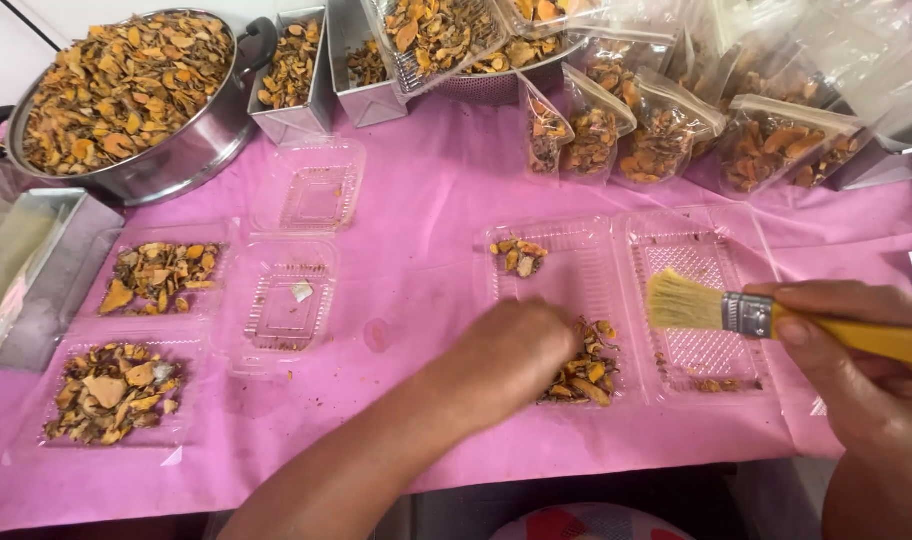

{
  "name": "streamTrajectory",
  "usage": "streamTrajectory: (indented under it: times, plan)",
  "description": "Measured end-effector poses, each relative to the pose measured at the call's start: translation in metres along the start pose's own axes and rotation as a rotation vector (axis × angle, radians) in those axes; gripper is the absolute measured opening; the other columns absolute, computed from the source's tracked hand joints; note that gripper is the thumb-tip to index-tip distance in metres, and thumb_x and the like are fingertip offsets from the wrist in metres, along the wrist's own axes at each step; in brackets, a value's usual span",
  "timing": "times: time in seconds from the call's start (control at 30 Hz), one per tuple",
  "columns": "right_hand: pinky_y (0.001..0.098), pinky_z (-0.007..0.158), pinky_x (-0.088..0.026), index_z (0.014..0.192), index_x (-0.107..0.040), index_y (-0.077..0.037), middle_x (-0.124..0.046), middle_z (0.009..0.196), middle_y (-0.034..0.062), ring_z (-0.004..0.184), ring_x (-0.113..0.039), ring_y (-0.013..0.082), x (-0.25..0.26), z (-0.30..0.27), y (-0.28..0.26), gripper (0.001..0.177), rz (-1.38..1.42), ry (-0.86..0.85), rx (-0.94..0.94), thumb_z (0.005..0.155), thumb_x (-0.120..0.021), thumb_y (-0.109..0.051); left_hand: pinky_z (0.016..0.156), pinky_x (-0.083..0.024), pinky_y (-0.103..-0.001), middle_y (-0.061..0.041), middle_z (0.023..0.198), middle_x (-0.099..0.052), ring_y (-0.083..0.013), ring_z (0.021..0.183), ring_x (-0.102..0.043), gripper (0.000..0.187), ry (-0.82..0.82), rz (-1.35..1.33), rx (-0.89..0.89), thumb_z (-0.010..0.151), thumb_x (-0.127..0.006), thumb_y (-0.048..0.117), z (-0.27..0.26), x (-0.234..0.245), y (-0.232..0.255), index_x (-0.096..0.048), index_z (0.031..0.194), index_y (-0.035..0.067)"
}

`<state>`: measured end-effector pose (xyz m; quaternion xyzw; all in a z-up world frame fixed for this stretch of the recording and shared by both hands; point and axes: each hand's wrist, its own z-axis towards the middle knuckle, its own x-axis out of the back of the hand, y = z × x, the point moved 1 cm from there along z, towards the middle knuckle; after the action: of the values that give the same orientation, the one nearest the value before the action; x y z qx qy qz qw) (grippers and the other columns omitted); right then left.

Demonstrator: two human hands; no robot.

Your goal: Manually sorting and packaging dried herbal pieces into plastic containers and bags using hands and a brush.

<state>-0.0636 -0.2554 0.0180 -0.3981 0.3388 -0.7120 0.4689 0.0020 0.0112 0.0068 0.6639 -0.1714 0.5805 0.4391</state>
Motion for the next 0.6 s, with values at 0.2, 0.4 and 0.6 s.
streamTrajectory:
  times: [0.2, 0.4, 0.6]
  plan:
    - [0.0190, 0.043, -0.023, 0.118, -0.069, -0.002, -0.074, 0.101, 0.0081, 0.046, -0.037, 0.0038, -0.008, 0.004, 0.007, 0.023, -0.085, -0.077, -0.027, 0.096, -0.065, -0.006, 0.069, -0.049, -0.046, -0.004, 0.062, -0.056, -0.0288, 0.065, -0.059, 0.016, -0.081, 0.126, 0.036, 0.064, -0.068, -0.005, 0.001, -0.035, 0.000, -0.063, 0.065, 0.011]
    - [0.0221, 0.075, -0.053, 0.119, -0.069, 0.000, -0.074, 0.114, 0.0125, 0.088, -0.069, 0.0133, 0.000, 0.004, 0.017, 0.025, -0.161, -0.093, 0.048, 0.095, -0.067, -0.005, 0.085, -0.047, -0.046, -0.005, 0.078, -0.066, -0.0294, 0.086, -0.063, 0.014, -0.082, 0.113, 0.066, 0.080, -0.067, 0.002, -0.006, -0.026, 0.012, -0.072, 0.075, 0.015]
    - [0.0242, 0.084, -0.057, 0.119, -0.068, 0.004, -0.073, 0.115, 0.0161, 0.098, -0.071, 0.0181, -0.004, 0.006, 0.019, 0.025, -0.135, -0.089, 0.085, 0.094, -0.067, -0.001, 0.085, -0.045, -0.048, -0.006, 0.075, -0.066, -0.0309, 0.090, -0.060, 0.011, -0.124, 0.104, 0.026, 0.078, -0.068, 0.004, -0.002, -0.035, 0.020, -0.069, 0.069, 0.010]
